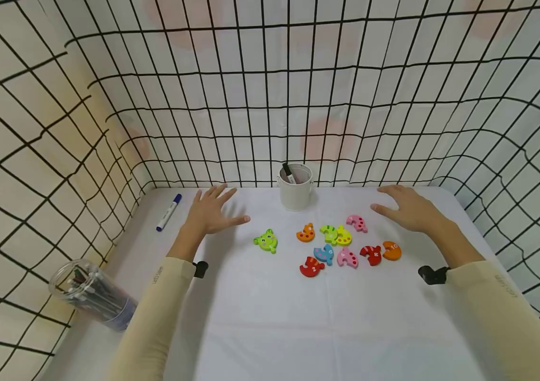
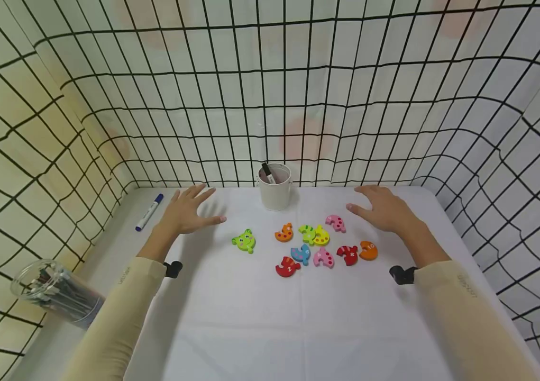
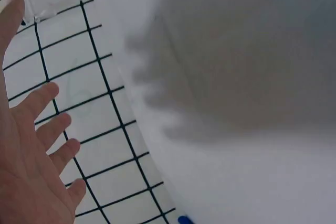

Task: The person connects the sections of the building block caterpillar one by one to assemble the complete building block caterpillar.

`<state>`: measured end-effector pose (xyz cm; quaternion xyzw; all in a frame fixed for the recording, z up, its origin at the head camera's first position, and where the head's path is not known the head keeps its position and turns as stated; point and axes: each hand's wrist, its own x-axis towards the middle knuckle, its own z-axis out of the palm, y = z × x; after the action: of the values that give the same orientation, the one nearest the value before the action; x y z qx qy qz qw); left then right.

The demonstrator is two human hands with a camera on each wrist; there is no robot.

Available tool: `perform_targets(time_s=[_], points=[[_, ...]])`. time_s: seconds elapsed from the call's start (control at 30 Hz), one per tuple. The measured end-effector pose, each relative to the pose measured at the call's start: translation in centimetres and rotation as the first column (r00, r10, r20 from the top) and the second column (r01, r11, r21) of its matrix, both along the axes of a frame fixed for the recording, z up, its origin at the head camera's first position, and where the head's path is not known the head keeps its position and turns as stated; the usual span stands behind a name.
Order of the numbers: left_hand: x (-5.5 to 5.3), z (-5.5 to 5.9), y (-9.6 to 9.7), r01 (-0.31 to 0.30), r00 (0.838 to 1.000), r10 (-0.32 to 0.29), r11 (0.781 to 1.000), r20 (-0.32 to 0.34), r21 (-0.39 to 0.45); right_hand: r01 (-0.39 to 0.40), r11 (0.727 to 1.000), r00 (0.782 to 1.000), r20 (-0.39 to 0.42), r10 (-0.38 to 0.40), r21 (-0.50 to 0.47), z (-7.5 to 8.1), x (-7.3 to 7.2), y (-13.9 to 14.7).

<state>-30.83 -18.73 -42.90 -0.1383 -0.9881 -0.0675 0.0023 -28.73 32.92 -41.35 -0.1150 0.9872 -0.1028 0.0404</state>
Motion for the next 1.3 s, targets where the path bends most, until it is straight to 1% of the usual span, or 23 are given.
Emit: perform_targets(time_s=[0.13,0.3,0.5,0.6,0.67,0.77,0.9,1.0,1.07,1.23,1.3], points=[[0.9,-1.3,0.9,0.034,0.999,-0.033,0.997,-0.021,0.064,0.022,0.998,1.0,-0.008,-0.022,-0.051,-0.9,1.4,-1.4],[1.7,-2.7,2.4,0.084,0.996,-0.079,0.987,-0.04,0.14,0.051,0.988,0.998,-0.019,-0.054,-0.147,-2.2,2.9,-3.3],[2.5,-4.2,3.8,0.116,0.993,-0.107,0.965,-0.052,0.233,0.036,0.972,0.999,-0.018,-0.041,-0.231,-3.4,4.4,-5.8],[2.9,-4.8,4.4,0.145,0.989,-0.136,0.95,-0.051,0.277,0.024,0.964,0.999,-0.017,-0.03,-0.264,-4.1,5.1,-7.2],[3.2,-5.1,4.8,0.161,0.987,-0.158,0.938,-0.035,0.306,0.015,0.957,1.0,-0.019,-0.021,-0.291,-4.6,5.6,-8.1],[3.5,-5.3,5.4,0.185,0.98,-0.199,0.912,0.003,0.366,-0.005,0.942,1.0,-0.025,-0.004,-0.335,-5.3,6.3,-9.5],[3.8,-5.7,5.8,0.215,0.965,-0.259,0.869,0.04,0.446,-0.038,0.926,0.999,-0.023,0.031,-0.376,-6.2,7.1,-11.2],[3.8,-6.4,5.9,0.233,0.956,-0.289,0.851,0.048,0.47,-0.056,0.918,0.998,-0.01,0.056,-0.392,-6.6,7.7,-12.3],[3.9,-6.9,5.8,0.225,0.956,-0.287,0.847,0.059,0.481,-0.07,0.912,0.997,0.002,0.077,-0.404,-6.8,8.0,-12.9],[3.9,-7.8,5.7,0.196,0.961,-0.269,0.834,0.07,0.516,-0.074,0.916,0.995,0.029,0.093,-0.394,-7.1,8.7,-13.7],[3.9,-7.9,5.7,0.187,0.962,-0.265,0.821,0.07,0.54,-0.066,0.924,0.995,0.038,0.087,-0.376,-7.2,8.8,-14.1]])
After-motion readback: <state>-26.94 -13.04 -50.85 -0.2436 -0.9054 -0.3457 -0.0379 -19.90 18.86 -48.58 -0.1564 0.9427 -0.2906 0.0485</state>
